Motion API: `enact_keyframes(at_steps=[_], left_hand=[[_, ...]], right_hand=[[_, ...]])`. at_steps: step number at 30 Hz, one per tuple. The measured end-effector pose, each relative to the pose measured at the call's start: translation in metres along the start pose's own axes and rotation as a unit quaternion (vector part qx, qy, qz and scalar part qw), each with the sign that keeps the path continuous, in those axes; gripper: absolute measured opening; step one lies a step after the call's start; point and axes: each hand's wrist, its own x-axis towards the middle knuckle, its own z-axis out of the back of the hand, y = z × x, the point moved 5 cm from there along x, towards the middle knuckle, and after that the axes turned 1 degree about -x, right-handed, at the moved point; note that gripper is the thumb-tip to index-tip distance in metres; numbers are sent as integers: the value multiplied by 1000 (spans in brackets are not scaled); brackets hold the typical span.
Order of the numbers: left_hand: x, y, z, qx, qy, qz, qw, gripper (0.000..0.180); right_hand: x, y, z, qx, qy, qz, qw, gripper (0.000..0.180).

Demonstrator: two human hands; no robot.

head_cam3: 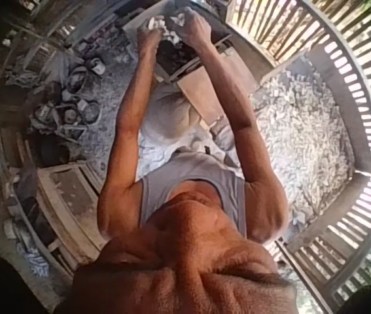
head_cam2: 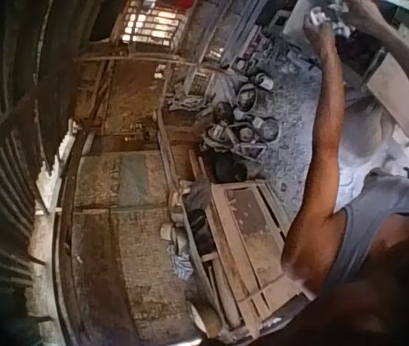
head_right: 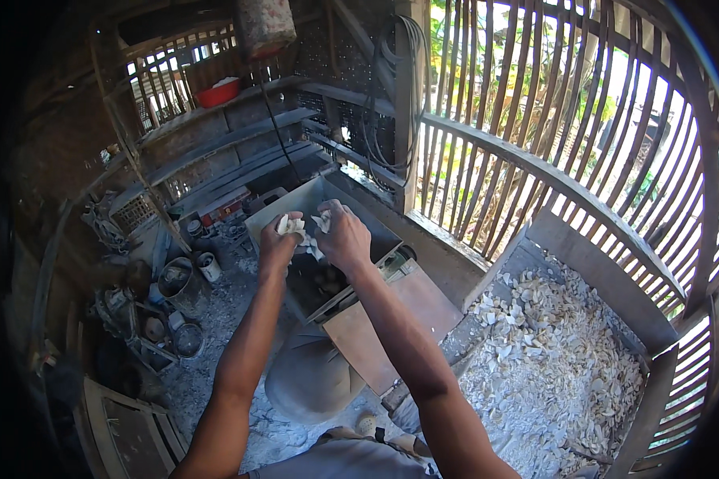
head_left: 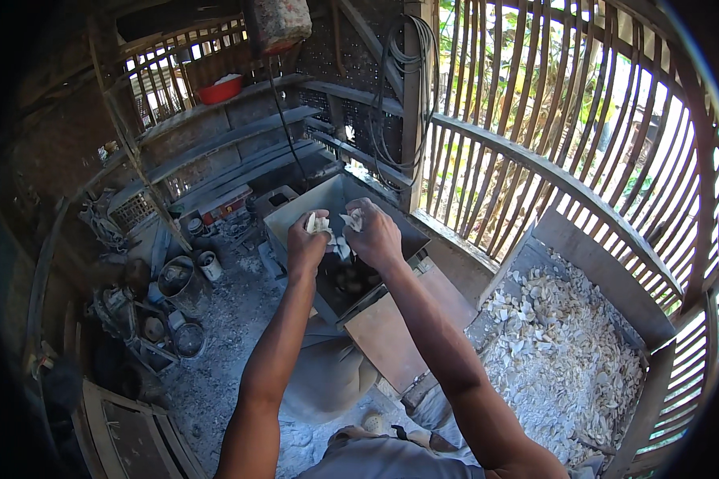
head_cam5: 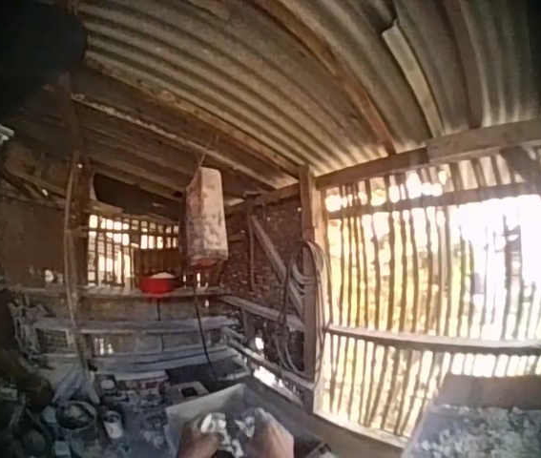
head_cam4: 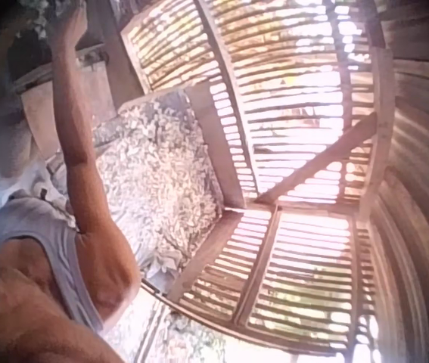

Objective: The person scoops up handfuls of dried white chips from a wooden platform and drops them into a metal hopper.

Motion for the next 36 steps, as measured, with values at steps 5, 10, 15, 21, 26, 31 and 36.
enact_keyframes(at_steps=[5,10,15,21,26,31,36], left_hand=[[3,9,0,-45,2,10,999,41],[1,4,-9,-41,23,17,999,39],[4,6,-2,-2,20,-8,1000,41],[5,9,0,26,20,-41,999,36],[11,12,2,123,61,-82,987,29],[20,8,-17,215,134,-111,961,33],[29,17,3,131,174,-107,970,44]], right_hand=[[1,-2,-3,35,4,-4,999,36],[2,-7,-1,35,-2,-2,999,35],[2,-1,-3,36,-3,1,999,32],[-1,0,-1,48,-13,-21,999,24],[-2,0,0,40,18,-61,997,23],[-2,-14,26,160,-91,20,983,23],[-59,-23,101,208,-142,-18,968,31]])
